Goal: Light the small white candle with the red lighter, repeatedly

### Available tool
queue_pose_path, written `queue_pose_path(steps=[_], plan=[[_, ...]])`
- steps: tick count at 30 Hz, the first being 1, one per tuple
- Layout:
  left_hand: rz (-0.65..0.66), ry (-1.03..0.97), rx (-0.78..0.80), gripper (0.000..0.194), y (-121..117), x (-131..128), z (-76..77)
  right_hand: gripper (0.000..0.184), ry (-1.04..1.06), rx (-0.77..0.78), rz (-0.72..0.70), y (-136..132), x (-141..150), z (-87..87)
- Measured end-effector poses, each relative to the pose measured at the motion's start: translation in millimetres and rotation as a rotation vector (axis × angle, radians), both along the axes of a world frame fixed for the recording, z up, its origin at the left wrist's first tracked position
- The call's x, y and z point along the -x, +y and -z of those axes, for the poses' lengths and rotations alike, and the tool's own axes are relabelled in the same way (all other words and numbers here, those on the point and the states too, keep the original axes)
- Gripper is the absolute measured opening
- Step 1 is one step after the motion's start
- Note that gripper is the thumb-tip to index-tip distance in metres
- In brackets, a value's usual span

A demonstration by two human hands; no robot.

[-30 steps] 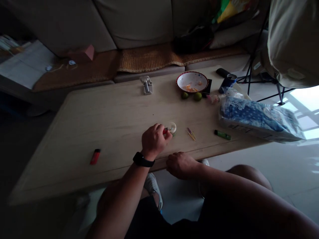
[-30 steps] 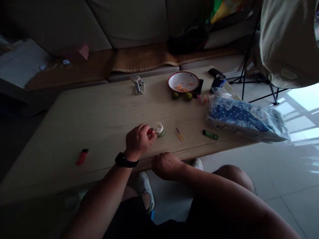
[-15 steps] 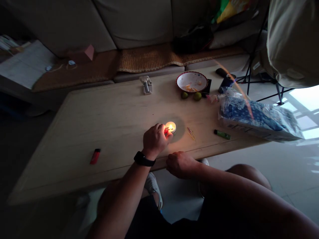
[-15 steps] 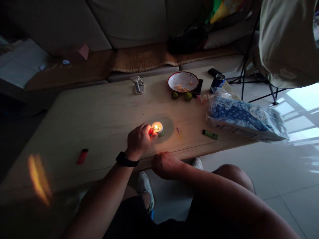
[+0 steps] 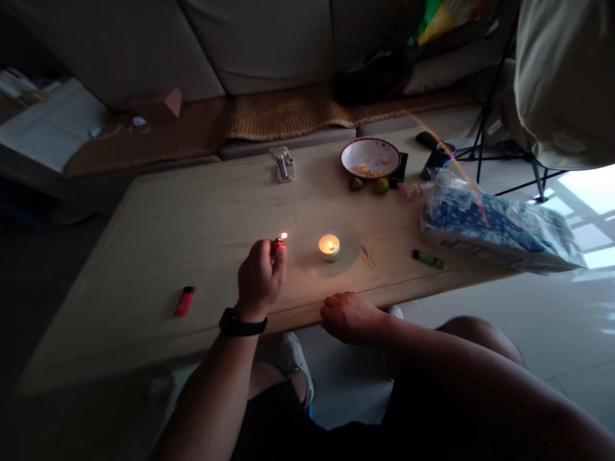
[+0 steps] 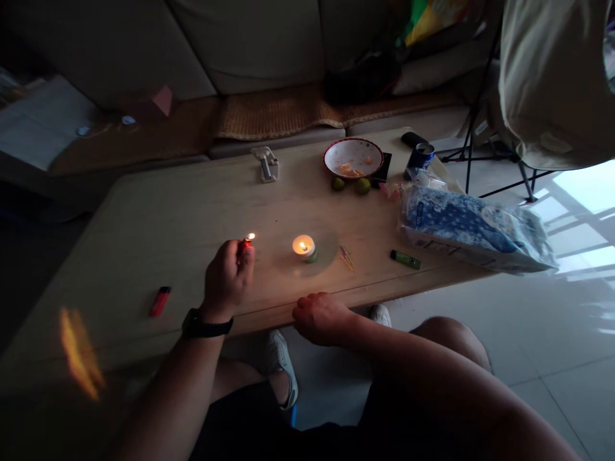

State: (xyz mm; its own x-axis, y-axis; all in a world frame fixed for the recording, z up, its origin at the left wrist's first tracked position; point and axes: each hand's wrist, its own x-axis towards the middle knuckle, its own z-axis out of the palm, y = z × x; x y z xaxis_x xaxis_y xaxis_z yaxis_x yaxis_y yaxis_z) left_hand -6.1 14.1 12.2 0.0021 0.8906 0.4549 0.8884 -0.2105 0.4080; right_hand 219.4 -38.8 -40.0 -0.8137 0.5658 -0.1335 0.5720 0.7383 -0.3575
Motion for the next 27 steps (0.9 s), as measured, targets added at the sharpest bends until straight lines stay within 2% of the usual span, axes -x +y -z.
queue_pose_path(steps=[3,7,15,27], plan=[[-0.083,-0.055,-0.035,0.029,-3.0,13.8,-0.5,0.029,0.004,-0.001,0.01,-0.1,0.4,1.7],[-0.129,-0.135,-0.05,0.031,-8.4,25.5,1.0,0.029,-0.01,0.006,0.014,0.4,1.6,2.0],[-0.126,-0.175,-0.022,0.027,-9.8,32.8,8.1,0.029,-0.018,0.003,0.012,1.3,1.2,-1.2],[-0.098,-0.169,0.01,0.028,-7.7,30.0,8.4,0.026,0.021,-0.024,0.002,0.3,0.6,2.3]])
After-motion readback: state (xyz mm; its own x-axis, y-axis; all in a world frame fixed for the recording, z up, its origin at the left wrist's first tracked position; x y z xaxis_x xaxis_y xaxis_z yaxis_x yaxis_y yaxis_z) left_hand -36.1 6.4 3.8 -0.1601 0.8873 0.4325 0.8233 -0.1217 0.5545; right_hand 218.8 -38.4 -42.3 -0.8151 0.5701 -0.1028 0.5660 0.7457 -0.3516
